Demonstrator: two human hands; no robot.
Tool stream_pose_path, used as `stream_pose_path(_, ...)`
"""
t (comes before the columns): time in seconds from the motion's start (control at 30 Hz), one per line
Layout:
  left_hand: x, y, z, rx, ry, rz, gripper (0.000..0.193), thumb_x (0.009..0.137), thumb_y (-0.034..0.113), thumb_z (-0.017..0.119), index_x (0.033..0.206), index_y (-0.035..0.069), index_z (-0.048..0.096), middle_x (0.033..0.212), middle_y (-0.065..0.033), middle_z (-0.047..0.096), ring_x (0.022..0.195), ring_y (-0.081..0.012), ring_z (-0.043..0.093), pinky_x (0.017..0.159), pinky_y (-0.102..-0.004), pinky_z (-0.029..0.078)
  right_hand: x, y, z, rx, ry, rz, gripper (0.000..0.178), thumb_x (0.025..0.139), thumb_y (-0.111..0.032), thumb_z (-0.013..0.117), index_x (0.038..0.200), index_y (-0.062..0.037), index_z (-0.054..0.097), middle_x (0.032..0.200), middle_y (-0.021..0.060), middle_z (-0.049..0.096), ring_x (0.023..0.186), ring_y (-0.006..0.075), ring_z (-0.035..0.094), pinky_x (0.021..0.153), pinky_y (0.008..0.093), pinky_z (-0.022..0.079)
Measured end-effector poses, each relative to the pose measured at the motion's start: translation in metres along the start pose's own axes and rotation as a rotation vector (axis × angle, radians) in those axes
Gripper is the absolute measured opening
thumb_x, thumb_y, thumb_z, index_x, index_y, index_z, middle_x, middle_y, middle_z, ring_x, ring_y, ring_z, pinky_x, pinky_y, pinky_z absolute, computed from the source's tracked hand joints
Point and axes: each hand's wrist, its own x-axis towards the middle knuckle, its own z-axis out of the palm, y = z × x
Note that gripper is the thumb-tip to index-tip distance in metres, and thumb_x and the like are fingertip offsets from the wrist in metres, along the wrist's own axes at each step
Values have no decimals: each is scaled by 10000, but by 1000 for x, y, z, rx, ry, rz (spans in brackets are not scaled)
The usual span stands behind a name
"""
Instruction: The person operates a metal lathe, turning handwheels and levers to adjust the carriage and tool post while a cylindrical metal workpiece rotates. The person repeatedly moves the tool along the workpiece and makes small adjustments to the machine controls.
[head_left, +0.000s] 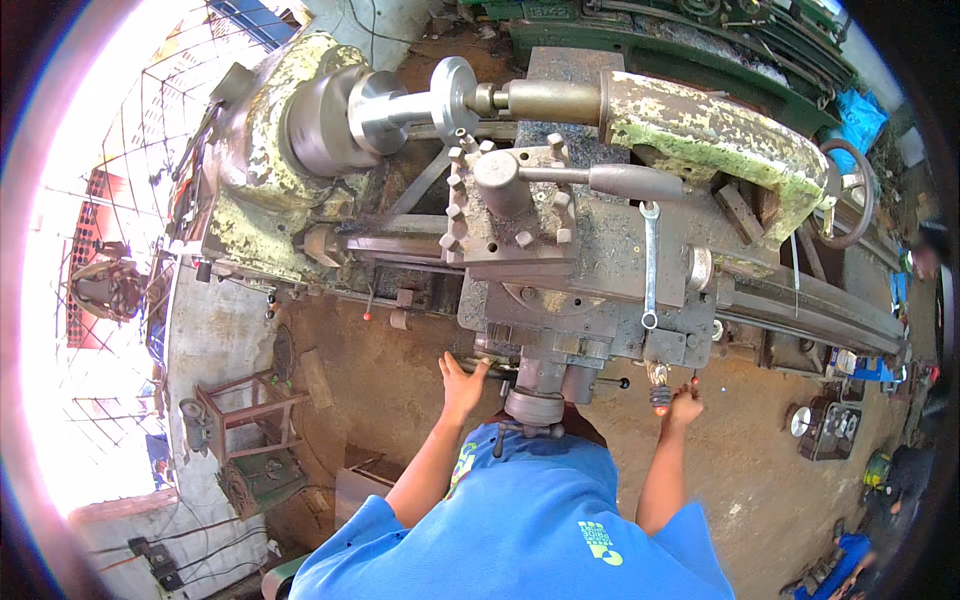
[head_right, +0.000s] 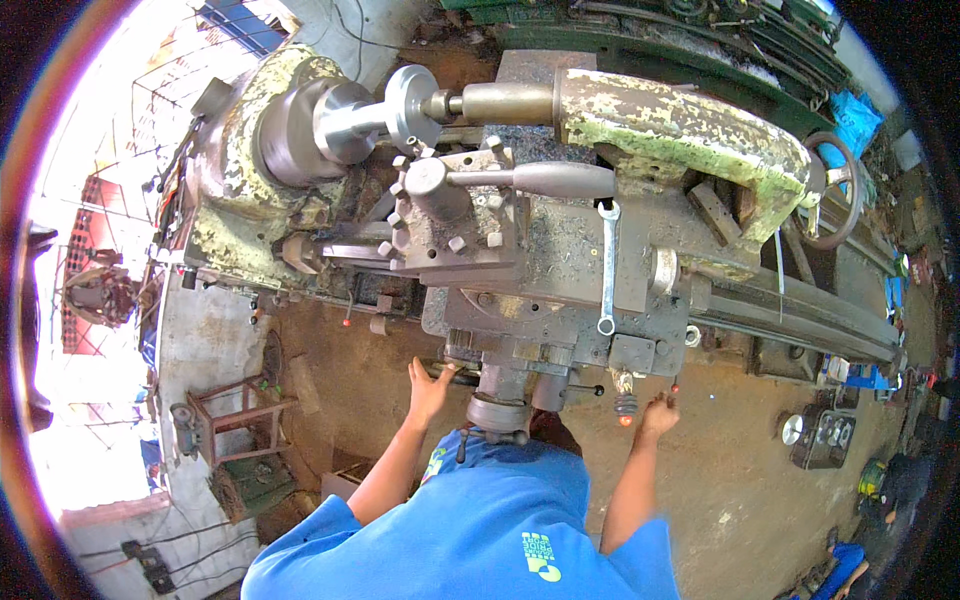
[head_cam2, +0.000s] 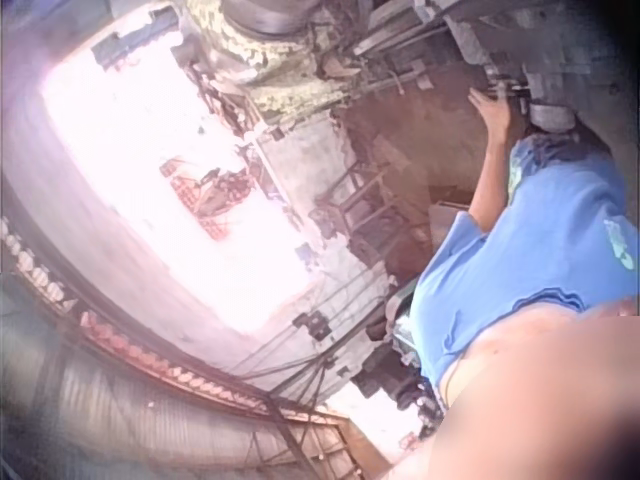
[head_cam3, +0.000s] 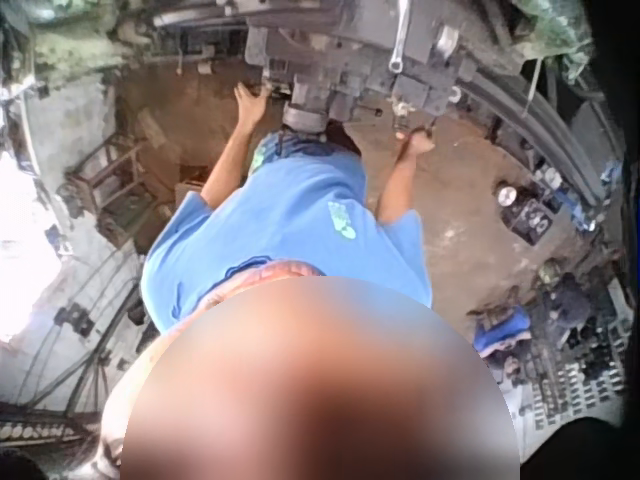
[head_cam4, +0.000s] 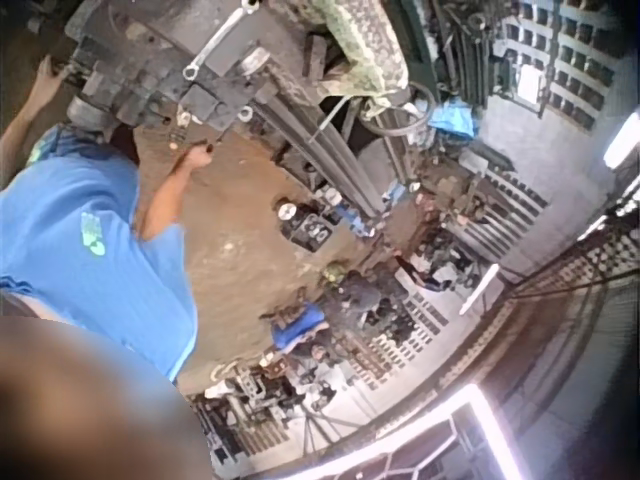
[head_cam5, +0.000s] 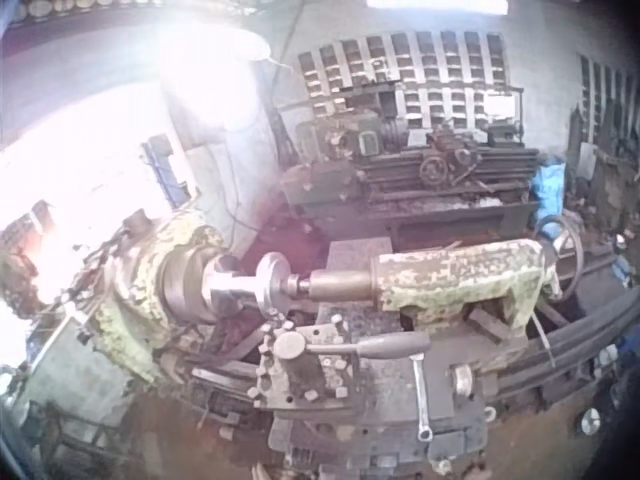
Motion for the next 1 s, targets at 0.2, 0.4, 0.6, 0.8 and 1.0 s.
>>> stream_pose_path(0.2,-26,8,4,63,51,122,1246,725,519,789,1465,-143,36,1524,-388,42,1440,-463,153,1177,-423,221,-82,-156,18,189,-75,-441,104,939,-100,615,996,-14,626,697,-10,538,582,61,472,501,216,388)
stream_pose_path(0.4,-21,-5,-16,106,-54,129,1196,770,603,698,1486,-103,51,1537,-357,87,1357,-470,348,1121,-437,336,-154,-189,36,-499,-250,-1011,157,839,-135,705,979,-68,684,748,68,669,681,196,594,639,344,479)
stream_pose_path(0.6,-26,-92,-27,24,-195,55,934,848,553,617,1435,-105,310,1420,-318,412,1321,-377,449,1098,-401,365,-161,-172,34,-334,-204,-931,191,856,-153,675,1013,-44,668,893,124,685,836,282,625,773,388,493)
stream_pose_path(0.8,-115,-297,52,48,-314,-12,549,855,429,633,1172,-19,639,1212,-254,620,1184,-374,573,988,-436,458,-150,-162,30,-336,-300,-1002,182,865,-108,662,1032,-35,653,950,136,681,894,276,629,798,384,491)
stream_pose_path(1.0,-232,-492,54,107,-909,-303,366,905,283,603,1124,-6,656,993,-115,688,791,-259,643,631,-447,506,-154,-167,24,-368,-323,-1045,180,832,-68,696,1000,-24,650,875,127,690,815,268,656,753,371,502)
